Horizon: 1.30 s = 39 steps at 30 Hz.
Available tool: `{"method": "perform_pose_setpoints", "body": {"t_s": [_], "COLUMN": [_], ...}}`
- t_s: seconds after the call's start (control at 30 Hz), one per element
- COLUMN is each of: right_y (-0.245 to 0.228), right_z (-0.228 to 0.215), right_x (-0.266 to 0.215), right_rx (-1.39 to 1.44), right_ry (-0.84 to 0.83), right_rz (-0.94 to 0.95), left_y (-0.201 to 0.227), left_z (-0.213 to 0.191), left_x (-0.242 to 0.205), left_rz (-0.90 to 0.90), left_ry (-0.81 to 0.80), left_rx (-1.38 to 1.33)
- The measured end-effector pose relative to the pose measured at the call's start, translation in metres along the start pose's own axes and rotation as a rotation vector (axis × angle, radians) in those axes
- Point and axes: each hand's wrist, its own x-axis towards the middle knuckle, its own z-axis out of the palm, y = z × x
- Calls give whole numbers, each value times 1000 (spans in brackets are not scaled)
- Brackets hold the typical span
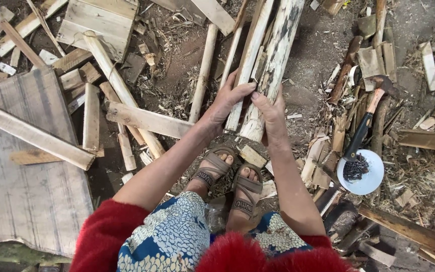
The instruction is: The person hammers nails into a wooden frame lying on the ground, steadying the wood with one hand while driving nails with a hammer, then lifts and repositions the frame among scattered wood scraps.
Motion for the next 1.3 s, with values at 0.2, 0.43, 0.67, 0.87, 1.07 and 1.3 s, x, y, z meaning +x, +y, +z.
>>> {"method": "perform_pose_setpoints", "body": {"t_s": [0.2,0.43,0.67,0.87,1.07,1.3], "right_y": [-22,-10,1,-7,-13,1], "right_z": [12,5,-7,2,5,-16], "right_x": [-5,-1,2,0,-1,-2], "right_rx": [-25,63,41,57,69,-23], "right_ry": [33,-10,-7,-2,-30,-43], "right_rz": [37,-2,1,19,4,30], "left_y": [-1,-8,-14,-12,-5,-4], "left_z": [0,-4,-6,-6,-5,0], "left_x": [4,8,11,9,3,-1], "left_rz": [-8,-8,-10,-10,-49,-31], "left_ry": [-6,-8,7,14,18,38], "left_rx": [21,-11,-81,-69,-68,-64]}}
